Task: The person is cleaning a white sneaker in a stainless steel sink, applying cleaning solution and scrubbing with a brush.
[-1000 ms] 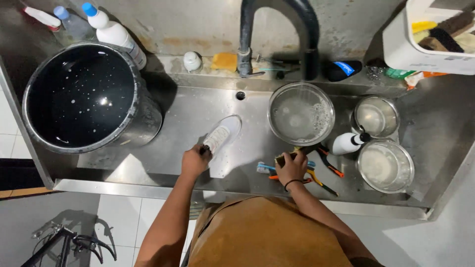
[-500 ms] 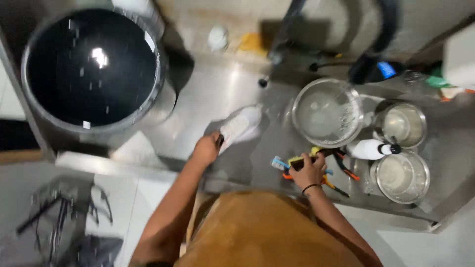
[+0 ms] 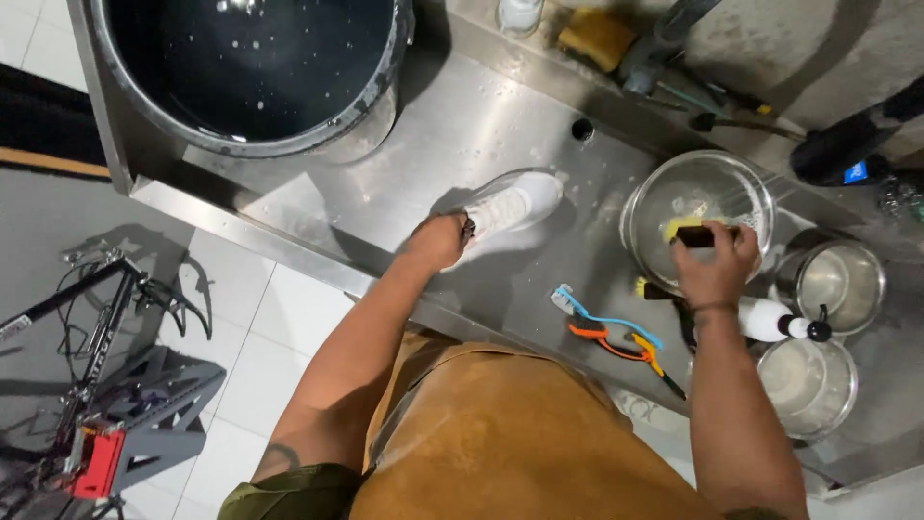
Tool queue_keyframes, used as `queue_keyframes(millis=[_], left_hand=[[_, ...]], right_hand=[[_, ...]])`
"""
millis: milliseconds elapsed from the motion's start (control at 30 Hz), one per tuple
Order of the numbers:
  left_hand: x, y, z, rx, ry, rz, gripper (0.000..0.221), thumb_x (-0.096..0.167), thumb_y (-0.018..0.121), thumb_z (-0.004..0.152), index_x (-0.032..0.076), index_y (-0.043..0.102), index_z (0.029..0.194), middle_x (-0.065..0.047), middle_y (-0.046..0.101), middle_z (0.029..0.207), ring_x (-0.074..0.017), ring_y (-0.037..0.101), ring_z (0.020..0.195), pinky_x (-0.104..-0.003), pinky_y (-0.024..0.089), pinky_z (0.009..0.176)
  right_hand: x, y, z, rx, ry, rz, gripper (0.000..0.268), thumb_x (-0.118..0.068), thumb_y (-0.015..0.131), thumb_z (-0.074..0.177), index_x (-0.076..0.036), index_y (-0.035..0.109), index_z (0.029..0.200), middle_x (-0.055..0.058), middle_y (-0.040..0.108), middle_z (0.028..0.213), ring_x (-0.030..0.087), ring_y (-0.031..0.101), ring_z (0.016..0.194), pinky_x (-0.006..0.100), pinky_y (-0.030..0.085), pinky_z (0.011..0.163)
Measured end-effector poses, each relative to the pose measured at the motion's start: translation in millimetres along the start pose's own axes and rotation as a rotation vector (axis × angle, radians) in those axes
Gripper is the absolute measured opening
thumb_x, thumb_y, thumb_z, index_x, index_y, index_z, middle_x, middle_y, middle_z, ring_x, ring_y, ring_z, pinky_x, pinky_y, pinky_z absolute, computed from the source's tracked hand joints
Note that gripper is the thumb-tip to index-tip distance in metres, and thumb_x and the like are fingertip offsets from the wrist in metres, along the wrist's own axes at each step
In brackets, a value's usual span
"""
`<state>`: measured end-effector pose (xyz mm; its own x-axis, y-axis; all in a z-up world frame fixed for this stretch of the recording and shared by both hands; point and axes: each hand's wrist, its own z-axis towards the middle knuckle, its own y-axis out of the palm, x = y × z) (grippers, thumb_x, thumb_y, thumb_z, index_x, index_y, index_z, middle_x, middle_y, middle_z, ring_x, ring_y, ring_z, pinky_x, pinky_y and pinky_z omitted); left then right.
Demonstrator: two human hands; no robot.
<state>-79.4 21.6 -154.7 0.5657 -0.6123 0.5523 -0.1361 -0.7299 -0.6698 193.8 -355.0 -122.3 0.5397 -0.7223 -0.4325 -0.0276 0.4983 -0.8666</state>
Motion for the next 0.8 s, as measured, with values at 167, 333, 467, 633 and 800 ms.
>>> queue_keyframes(millis=[167,333,467,633,800], left_hand=[[7.4,5.2,-4.7,0.054,-0.073,0.06,0.034,0.032,0.055,0.102,0.002,0.066,0.112,-0.024,0.073,0.097,-0.0413,0.072,0.098,-0.052,0.059,0.081],[18.4,-1.7,-9.8,0.031,-0.159,0.038,0.051,0.038,0.046,0.107,-0.001,0.056,0.138,-0.025,0.072,0.114,-0.0395,0.069,0.11,-0.053,0.056,0.093],[0.1,49.0,1.1,0.188,-0.142,0.307,0.043,0.035,0.045,0.105,0.006,0.065,0.129,-0.013,0.077,0.098,-0.0293,0.074,0.099,-0.049,0.058,0.088],[15.7,15.5,9.5,-0.056,-0.232,0.182,0.053,0.033,0.031,0.106,0.011,0.043,0.153,-0.016,0.074,0.115,-0.0337,0.07,0.112,-0.053,0.05,0.101],[28.1,2.3,-6.2,-0.151,-0.385,-0.141,0.048,0.03,0.035,0.104,0.016,0.051,0.148,-0.013,0.071,0.125,-0.0307,0.067,0.121,-0.051,0.05,0.106]], right_hand=[[52.6,46.1,43.1,-0.415,0.519,0.069,0.045,-0.043,0.081,0.079,-0.023,0.073,0.119,0.012,0.05,0.14,0.037,0.058,0.12,0.055,0.051,0.096],[-89.6,42.0,51.7,-0.29,0.336,0.149,0.047,-0.035,0.084,0.078,-0.025,0.071,0.122,0.018,0.055,0.127,0.037,0.049,0.132,0.051,0.043,0.11],[-206.6,100.5,-3.1,-0.34,-0.178,0.645,0.046,-0.013,0.087,0.078,-0.008,0.068,0.119,0.025,0.05,0.131,0.046,0.055,0.125,0.054,0.049,0.105],[-168.4,176.3,75.0,-0.45,-0.091,0.254,0.028,-0.032,0.079,0.083,-0.014,0.078,0.104,0.022,0.064,0.109,0.042,0.066,0.106,0.05,0.055,0.095],[-301.9,84.1,45.3,-0.996,0.033,0.341,0.092,-0.047,0.08,0.076,0.0,0.047,0.148,0.029,0.05,0.147,0.045,0.052,0.133,0.047,0.047,0.111]])
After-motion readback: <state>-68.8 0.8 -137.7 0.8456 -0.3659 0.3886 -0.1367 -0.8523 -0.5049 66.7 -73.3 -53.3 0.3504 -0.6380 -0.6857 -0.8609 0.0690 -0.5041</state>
